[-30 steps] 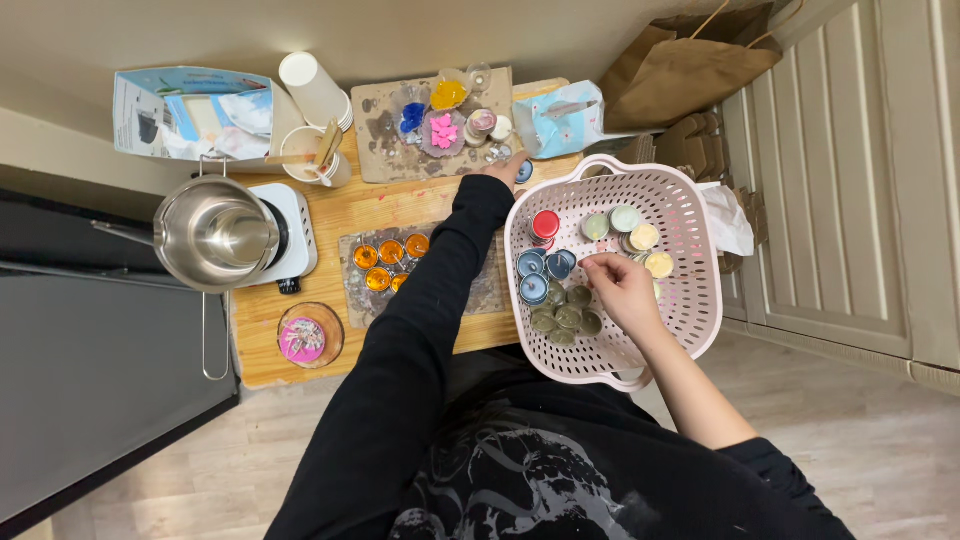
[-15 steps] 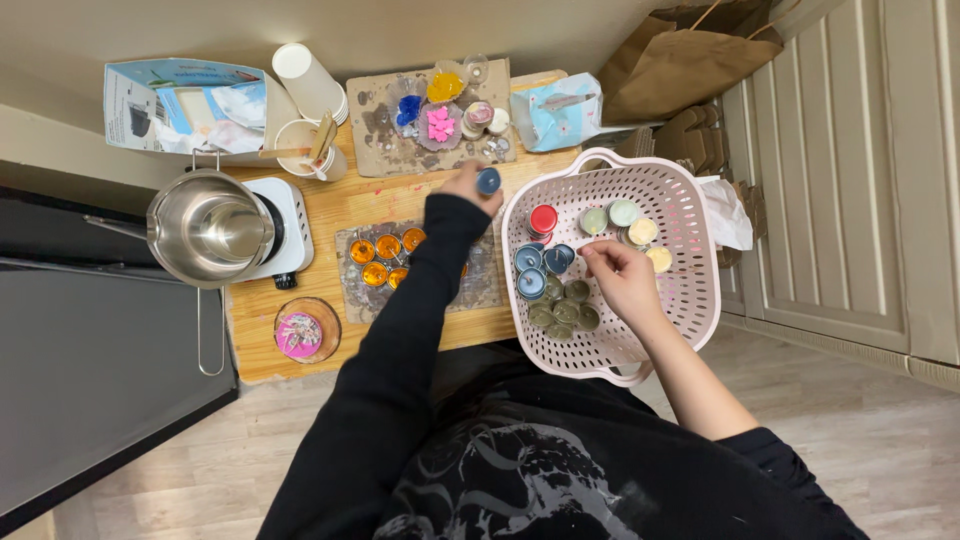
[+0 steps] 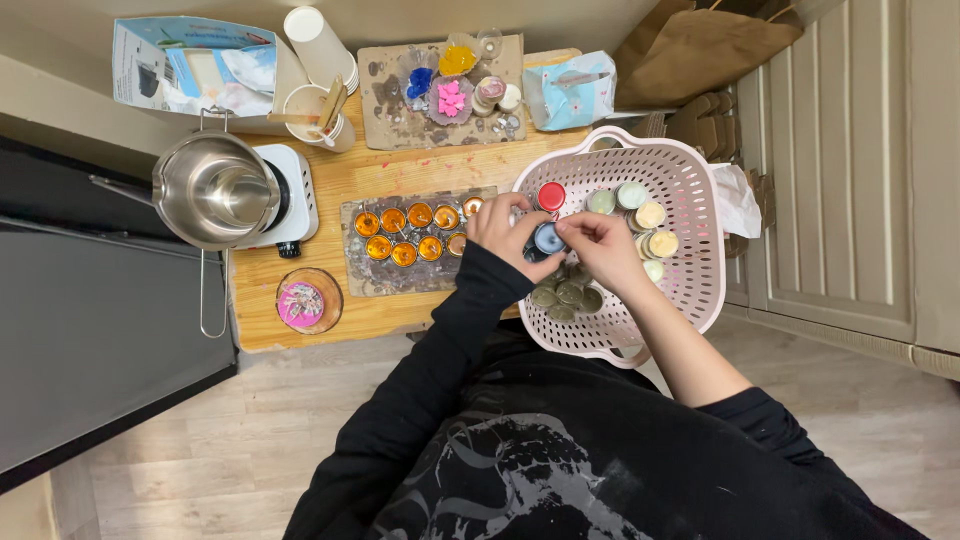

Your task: The person sorts and arranges small tealight candles, moving them from a glass plate into a pink plastic basket and onto a wooden table surface by hand.

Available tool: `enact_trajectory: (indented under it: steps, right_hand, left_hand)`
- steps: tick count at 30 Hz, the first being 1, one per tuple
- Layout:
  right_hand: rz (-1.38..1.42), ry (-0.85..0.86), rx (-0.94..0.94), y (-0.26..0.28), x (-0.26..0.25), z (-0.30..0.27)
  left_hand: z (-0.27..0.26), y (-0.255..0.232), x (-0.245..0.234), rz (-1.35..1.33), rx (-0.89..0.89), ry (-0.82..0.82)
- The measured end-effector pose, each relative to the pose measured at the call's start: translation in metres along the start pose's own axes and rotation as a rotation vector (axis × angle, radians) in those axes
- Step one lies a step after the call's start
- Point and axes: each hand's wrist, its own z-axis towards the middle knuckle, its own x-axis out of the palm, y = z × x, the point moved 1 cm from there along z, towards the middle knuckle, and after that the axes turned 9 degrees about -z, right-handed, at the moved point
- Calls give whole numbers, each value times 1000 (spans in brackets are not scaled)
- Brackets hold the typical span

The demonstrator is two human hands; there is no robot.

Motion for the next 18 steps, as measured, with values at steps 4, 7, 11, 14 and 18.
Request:
enact_trajectory:
  steps: [4,7,11,14,18]
  right_hand:
    - [-38,-64,143,-29,-19,2]
    - [-167,-129,209,-45,-32,2]
    - [-372,-166,55,-46,-28,2]
    - [-463,-167,54,-39,-17,-1]
    - [-479,-163,28,-33,-11,-2]
  left_hand:
    - [-4,6,5,-21,-16,40]
    - [-12,19,8,-18,-123,17]
    - [-26,31,5,-2,-192,-14]
    - [-32,34,5,-28,-217,-47]
    - [-32,35,4,-18,-225,-50]
